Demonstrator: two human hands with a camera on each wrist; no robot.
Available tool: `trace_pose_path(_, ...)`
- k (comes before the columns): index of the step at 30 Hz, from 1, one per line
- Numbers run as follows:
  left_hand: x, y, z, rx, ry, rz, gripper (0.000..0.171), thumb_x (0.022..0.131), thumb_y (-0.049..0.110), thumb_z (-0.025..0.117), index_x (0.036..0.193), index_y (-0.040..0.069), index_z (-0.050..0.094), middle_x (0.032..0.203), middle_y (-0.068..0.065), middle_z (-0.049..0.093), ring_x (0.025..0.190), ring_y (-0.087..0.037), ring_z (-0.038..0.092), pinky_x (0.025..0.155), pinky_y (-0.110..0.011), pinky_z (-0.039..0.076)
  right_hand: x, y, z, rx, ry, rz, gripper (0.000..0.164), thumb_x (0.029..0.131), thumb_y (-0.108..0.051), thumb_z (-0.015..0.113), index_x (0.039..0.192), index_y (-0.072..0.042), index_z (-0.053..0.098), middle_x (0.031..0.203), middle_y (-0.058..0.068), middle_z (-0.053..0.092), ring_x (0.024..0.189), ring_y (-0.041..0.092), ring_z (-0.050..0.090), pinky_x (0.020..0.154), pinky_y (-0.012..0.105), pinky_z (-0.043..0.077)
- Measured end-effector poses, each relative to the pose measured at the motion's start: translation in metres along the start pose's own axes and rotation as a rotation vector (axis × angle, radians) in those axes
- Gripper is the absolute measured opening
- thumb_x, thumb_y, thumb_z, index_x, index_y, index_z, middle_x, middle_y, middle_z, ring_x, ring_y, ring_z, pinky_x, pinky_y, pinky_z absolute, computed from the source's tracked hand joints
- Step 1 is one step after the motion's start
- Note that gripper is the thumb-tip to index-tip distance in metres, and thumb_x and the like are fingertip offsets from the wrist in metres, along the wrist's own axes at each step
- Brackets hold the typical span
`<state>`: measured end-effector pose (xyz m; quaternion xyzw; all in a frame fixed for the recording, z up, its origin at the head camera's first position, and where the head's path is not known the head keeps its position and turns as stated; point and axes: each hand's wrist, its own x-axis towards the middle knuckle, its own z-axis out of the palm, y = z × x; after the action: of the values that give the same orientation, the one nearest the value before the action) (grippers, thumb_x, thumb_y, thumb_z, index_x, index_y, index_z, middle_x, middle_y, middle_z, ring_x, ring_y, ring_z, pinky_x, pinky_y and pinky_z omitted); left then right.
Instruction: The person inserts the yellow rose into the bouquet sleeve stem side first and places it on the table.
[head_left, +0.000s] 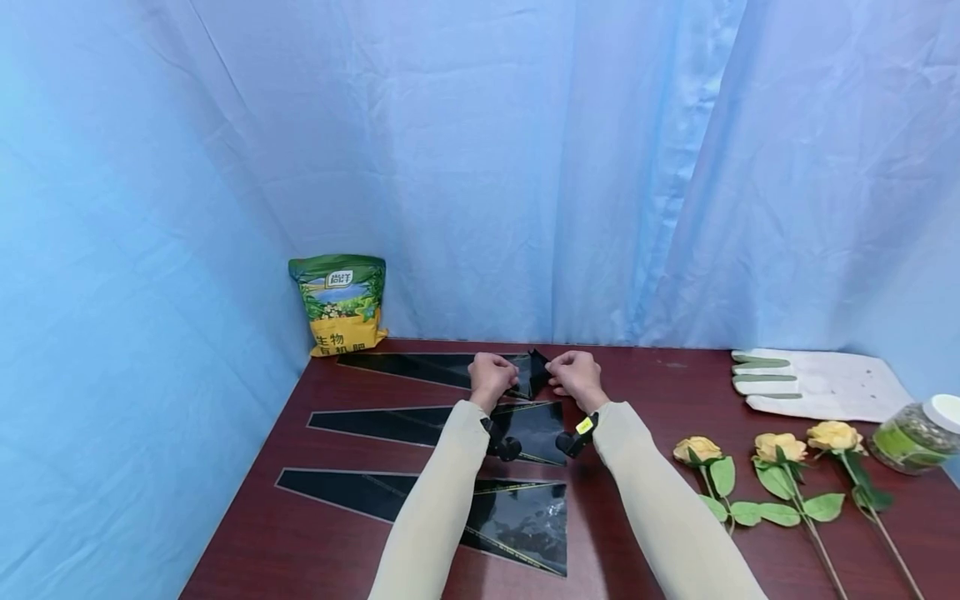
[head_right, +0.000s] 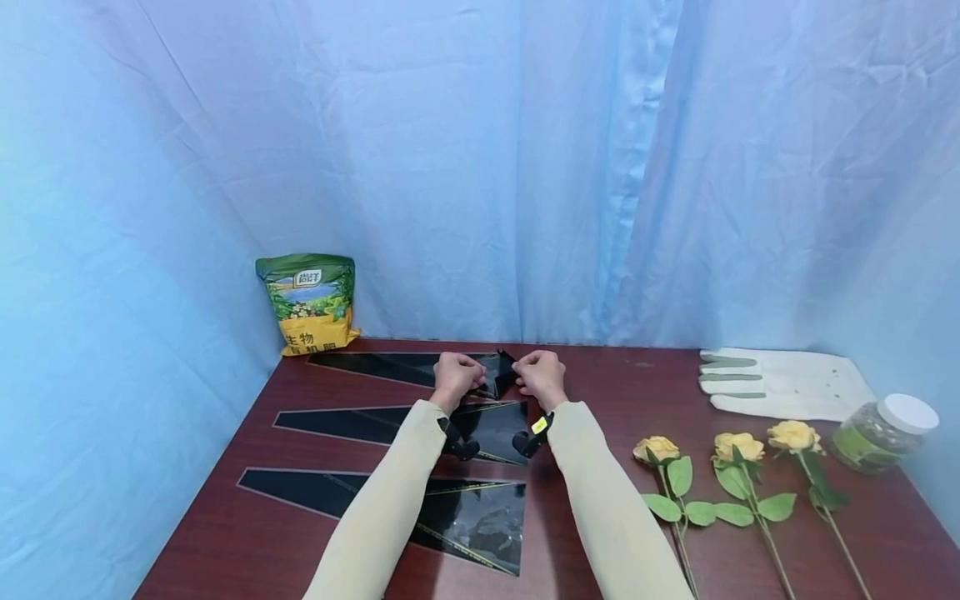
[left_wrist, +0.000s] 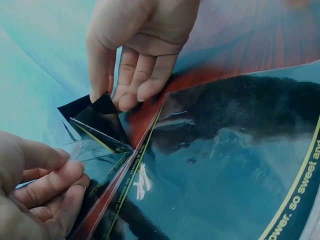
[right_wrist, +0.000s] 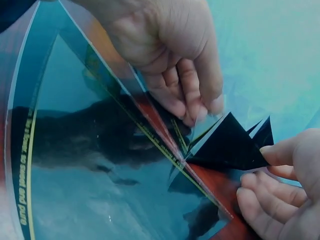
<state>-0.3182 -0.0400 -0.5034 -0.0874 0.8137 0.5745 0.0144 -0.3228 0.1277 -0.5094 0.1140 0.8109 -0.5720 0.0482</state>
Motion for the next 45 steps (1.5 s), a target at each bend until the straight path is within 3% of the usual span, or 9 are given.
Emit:
trace_pose_path(4, -0.001, -0.001, -0.001, -0.002, 0.003, -0.001, 0.014, 0.091, 0.006, 0.069, 0.085, 0.0, 0.08, 0.094, -0.014, 0.078, 0.082, -0.032, 0.075, 0.072, -0.034, 0.061, -0.002, -0.004, -0.001, -0.052, 0.0, -0.027, 0.017, 0.094, -0.019, 0.066, 0.103, -0.005, 0.071, 0.116, 0.019, 0.073, 0.071, 0.012, 0.069, 0.061, 0.027, 0.059)
trace_pose_path(11, -0.001, 0.0, -0.001, 0.005, -0.003, -0.015, 0.015, 0.092, 0.008, 0.069, 0.087, 0.0, 0.08, 0.09, -0.013, 0.078, 0.081, -0.03, 0.075, 0.069, -0.031, 0.058, -0.003, -0.018, -0.002, -0.196, -0.004, -0.109, 0.017, 0.094, -0.024, 0.067, 0.099, -0.007, 0.07, 0.084, 0.015, 0.072, 0.075, 0.028, 0.069, 0.056, 0.028, 0.052)
trace_pose_path(16, -0.001, 0.001, -0.001, 0.004, 0.002, -0.009, 0.014, 0.091, 0.007, 0.069, 0.087, 0.0, 0.08, 0.089, -0.014, 0.078, 0.077, -0.024, 0.075, 0.068, -0.03, 0.059, -0.009, -0.032, -0.008, -0.213, -0.018, -0.142, 0.02, 0.096, -0.025, 0.064, 0.102, -0.007, 0.07, 0.096, 0.019, 0.074, 0.082, 0.034, 0.071, 0.056, 0.025, 0.05)
trace_pose_path(20, -0.002, 0.0, -0.001, -0.007, 0.0, -0.006, 0.014, 0.092, 0.007, 0.069, 0.087, 0.0, 0.08, 0.093, -0.015, 0.077, 0.075, -0.02, 0.074, 0.073, -0.034, 0.061, -0.017, -0.044, -0.019, -0.205, -0.035, -0.17, 0.021, 0.097, -0.023, 0.062, 0.106, -0.006, 0.07, 0.103, 0.022, 0.073, 0.088, 0.037, 0.071, 0.062, 0.03, 0.054)
trace_pose_path(24, -0.002, -0.001, -0.002, -0.019, -0.005, -0.002, 0.015, 0.092, 0.006, 0.068, 0.086, 0.001, 0.08, 0.094, -0.016, 0.077, 0.074, -0.02, 0.074, 0.076, -0.037, 0.061, -0.029, -0.059, -0.034, -0.186, -0.056, -0.2, 0.021, 0.097, -0.02, 0.06, 0.11, -0.005, 0.069, 0.104, 0.019, 0.071, 0.081, 0.029, 0.071, 0.068, 0.035, 0.057)
trace_pose_path(28, -0.002, -0.002, -0.002, -0.009, -0.008, 0.002, 0.016, 0.093, 0.007, 0.067, 0.087, 0.002, 0.081, 0.094, -0.015, 0.078, 0.075, -0.019, 0.074, 0.077, -0.036, 0.061, -0.044, -0.076, -0.052, -0.188, -0.066, -0.235, 0.025, 0.098, -0.021, 0.059, 0.114, -0.005, 0.068, 0.107, 0.016, 0.07, 0.075, 0.014, 0.068, 0.067, 0.03, 0.056)
trace_pose_path(34, -0.003, -0.002, 0.001, 0.006, -0.02, 0.006, 0.016, 0.093, 0.007, 0.067, 0.086, 0.002, 0.081, 0.093, -0.015, 0.078, 0.075, -0.02, 0.073, 0.074, -0.035, 0.06, -0.077, -0.093, -0.087, -0.217, -0.059, -0.284, 0.026, 0.098, -0.023, 0.06, 0.116, -0.006, 0.068, 0.116, 0.021, 0.07, 0.076, 0.009, 0.07, 0.073, 0.031, 0.058)
trace_pose_path(41, -0.003, 0.0, 0.0, 0.013, -0.027, 0.011, 0.014, 0.092, 0.007, 0.069, 0.086, 0.002, 0.081, 0.093, -0.015, 0.078, 0.076, -0.019, 0.073, 0.078, -0.037, 0.06, -0.125, -0.09, -0.136, -0.287, -0.026, -0.404, 0.027, 0.099, -0.024, 0.062, 0.115, -0.003, 0.068, 0.104, 0.018, 0.074, 0.073, 0.003, 0.069, 0.069, 0.026, 0.057)
trace_pose_path(45, -0.004, -0.001, 0.0, 0.013, -0.026, 0.019, 0.014, 0.092, 0.006, 0.069, 0.086, 0.001, 0.081, 0.094, -0.016, 0.078, 0.077, -0.019, 0.073, 0.081, -0.039, 0.06, -0.145, -0.08, -0.161, -0.299, 0.0, -0.426, 0.029, 0.099, -0.025, 0.062, 0.115, -0.001, 0.067, 0.098, 0.016, 0.075, 0.072, -0.001, 0.068, 0.066, 0.025, 0.057)
